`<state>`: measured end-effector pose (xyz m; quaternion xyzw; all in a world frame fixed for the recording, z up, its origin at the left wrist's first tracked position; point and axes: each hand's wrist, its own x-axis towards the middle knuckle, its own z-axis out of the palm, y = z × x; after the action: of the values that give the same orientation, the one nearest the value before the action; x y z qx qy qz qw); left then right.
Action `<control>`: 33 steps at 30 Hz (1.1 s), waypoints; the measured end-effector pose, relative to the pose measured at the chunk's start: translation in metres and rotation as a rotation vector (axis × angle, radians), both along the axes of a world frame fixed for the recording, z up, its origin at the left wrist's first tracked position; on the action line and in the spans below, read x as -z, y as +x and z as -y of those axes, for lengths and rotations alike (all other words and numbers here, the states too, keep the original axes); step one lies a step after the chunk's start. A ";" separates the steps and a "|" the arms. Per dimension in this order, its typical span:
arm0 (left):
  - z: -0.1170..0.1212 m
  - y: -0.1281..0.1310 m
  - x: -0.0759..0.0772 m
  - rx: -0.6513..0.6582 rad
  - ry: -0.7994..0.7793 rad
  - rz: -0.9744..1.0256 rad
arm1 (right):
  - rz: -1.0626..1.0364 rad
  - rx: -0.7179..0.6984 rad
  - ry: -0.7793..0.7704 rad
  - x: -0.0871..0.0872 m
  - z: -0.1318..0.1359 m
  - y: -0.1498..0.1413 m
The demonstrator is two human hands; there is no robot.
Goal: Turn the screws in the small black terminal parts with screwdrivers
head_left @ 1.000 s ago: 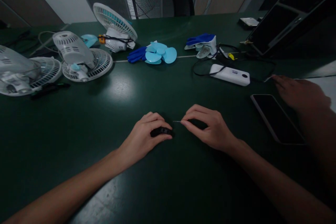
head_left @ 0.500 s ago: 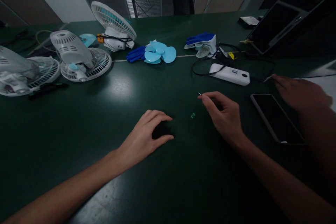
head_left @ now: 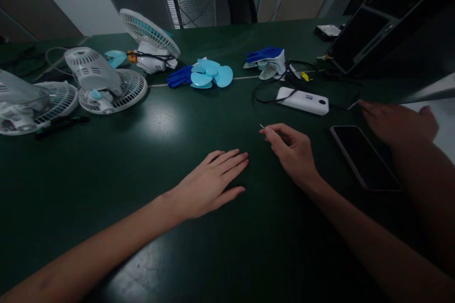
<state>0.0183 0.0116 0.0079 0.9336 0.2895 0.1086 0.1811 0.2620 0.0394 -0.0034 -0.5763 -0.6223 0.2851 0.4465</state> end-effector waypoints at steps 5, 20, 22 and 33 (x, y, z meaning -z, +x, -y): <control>0.015 -0.109 -0.001 -0.204 -0.009 -0.198 | 0.028 -0.024 -0.042 -0.003 0.001 0.001; 0.033 -0.204 -0.009 -0.738 -0.015 -0.171 | 0.038 -0.010 -0.051 -0.001 0.001 -0.003; 0.033 -0.199 -0.013 -0.837 -0.007 -0.146 | 0.043 -0.007 -0.059 -0.001 0.001 -0.003; 0.023 -0.193 -0.009 -0.888 0.171 -0.103 | 0.060 -0.018 -0.070 -0.004 0.003 -0.004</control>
<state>-0.1749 -0.0117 0.0173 0.7349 0.6604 0.1526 0.0249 0.2581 0.0366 0.0002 -0.5941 -0.6302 0.2933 0.4049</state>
